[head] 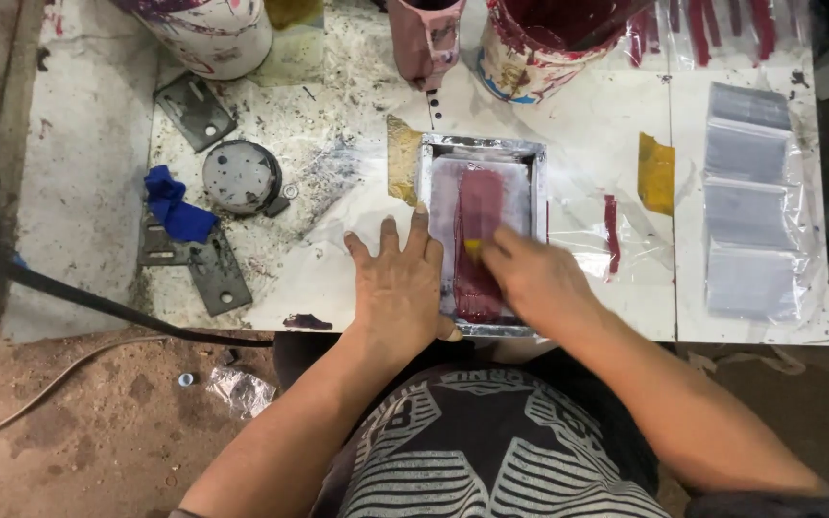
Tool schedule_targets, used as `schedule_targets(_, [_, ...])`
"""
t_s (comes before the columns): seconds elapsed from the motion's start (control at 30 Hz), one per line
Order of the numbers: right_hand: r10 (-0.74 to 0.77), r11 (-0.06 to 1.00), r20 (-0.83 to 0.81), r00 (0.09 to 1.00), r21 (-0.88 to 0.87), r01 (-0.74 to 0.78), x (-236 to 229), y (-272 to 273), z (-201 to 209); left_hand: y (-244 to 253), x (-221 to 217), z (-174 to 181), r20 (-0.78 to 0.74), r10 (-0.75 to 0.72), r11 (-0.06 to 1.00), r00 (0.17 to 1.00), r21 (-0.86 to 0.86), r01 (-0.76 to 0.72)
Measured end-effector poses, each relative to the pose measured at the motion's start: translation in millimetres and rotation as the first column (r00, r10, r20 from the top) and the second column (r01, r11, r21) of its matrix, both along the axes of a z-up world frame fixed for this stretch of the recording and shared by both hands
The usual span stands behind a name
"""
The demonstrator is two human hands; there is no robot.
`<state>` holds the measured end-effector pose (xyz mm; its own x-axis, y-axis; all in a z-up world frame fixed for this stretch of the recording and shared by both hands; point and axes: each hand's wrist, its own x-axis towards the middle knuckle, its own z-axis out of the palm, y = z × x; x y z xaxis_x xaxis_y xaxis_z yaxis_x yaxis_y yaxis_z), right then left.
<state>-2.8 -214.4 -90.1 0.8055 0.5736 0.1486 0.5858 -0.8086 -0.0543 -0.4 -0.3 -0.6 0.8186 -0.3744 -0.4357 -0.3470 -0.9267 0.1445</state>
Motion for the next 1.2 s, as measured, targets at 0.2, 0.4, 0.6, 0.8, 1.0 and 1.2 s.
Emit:
schedule_targets(0.2, [0.056, 0.998, -0.054, 0.997, -0.012, -0.057, -48, 3, 19, -1, 2, 6, -0.027, 0.020, 1.000, 0.999, -0.004, -0.020])
schedule_targets(0.4, [0.072, 0.988, -0.220, 0.973, 0.147, -0.040, -57, -8, -23, 0, 3, 5, -0.017, 0.005, 1.000, 1.000, -0.014, -0.005])
schedule_targets(0.6, [0.064, 0.997, -0.065, 0.996, -0.043, -0.067, -65, 6, 6, 0, 2, 3, -0.015, 0.004, 0.999, 1.000, -0.034, -0.005])
schedule_targets(0.8, [0.080, 0.997, -0.116, 0.990, 0.005, -0.080, -63, -6, -30, 0, 2, 9, -0.039, 0.000, 1.000, 0.999, -0.020, -0.001])
schedule_targets(1.0, [0.062, 0.998, -0.131, 0.989, 0.015, -0.061, -76, 7, -10, -1, 2, 7, -0.013, 0.001, 1.000, 1.000, -0.017, -0.002])
schedule_targets(1.2, [0.004, 1.000, -0.080, 0.997, -0.013, -0.005, -71, 10, 31, -2, -1, -1, 0.014, 0.041, 0.999, 0.999, -0.026, -0.041])
